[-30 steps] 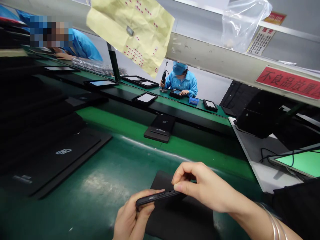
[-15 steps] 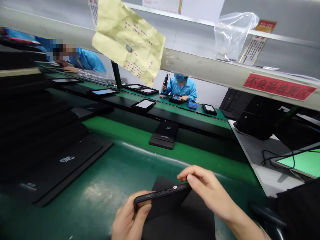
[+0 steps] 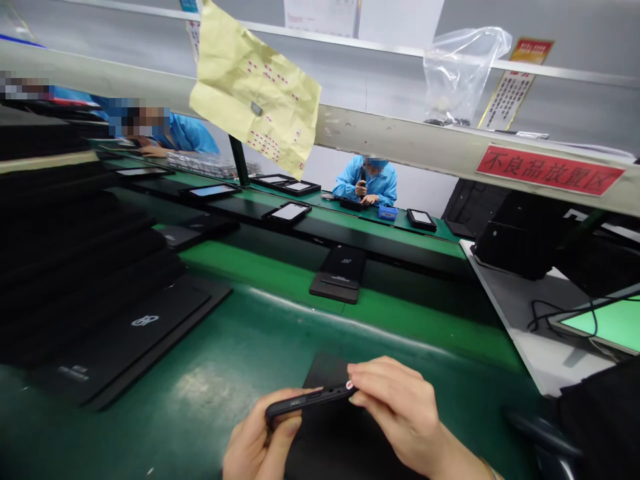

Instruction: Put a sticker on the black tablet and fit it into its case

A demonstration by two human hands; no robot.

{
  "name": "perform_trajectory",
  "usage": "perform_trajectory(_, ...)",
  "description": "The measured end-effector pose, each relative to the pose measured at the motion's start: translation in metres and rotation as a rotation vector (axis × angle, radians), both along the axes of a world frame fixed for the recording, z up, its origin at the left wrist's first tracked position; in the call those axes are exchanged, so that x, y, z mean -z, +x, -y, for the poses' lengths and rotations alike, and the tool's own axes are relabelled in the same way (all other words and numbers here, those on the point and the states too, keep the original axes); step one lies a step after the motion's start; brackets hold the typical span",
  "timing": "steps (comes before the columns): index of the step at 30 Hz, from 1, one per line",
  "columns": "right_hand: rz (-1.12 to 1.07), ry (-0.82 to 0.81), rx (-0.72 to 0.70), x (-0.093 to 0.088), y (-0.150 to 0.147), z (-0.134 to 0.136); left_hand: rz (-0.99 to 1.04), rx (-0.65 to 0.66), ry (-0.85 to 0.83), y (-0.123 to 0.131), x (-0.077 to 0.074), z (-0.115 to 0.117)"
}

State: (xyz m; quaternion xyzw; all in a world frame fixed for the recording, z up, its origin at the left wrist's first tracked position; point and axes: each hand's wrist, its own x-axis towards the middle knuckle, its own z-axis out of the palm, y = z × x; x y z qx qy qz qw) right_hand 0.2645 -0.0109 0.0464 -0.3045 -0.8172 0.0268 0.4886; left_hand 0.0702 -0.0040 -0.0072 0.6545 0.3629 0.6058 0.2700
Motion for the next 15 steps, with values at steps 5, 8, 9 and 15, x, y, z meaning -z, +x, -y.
perform_trajectory(5,-0.147,-0.073,0.087,0.015,0.005,0.005,0.124,-0.063,-0.123,0.003,0.000,0.003)
perform_trajectory(8,-0.305,-0.368,0.150,0.034,0.017,0.014,0.310,-0.132,-0.258,0.005,-0.001,-0.002)
perform_trajectory(9,-0.297,-0.495,0.169,0.041,0.023,0.017,0.418,-0.115,-0.324,0.008,0.000,-0.003)
perform_trajectory(15,-0.274,-0.919,0.424,0.067,0.046,0.015,1.027,0.173,-0.895,0.047,0.037,0.013)
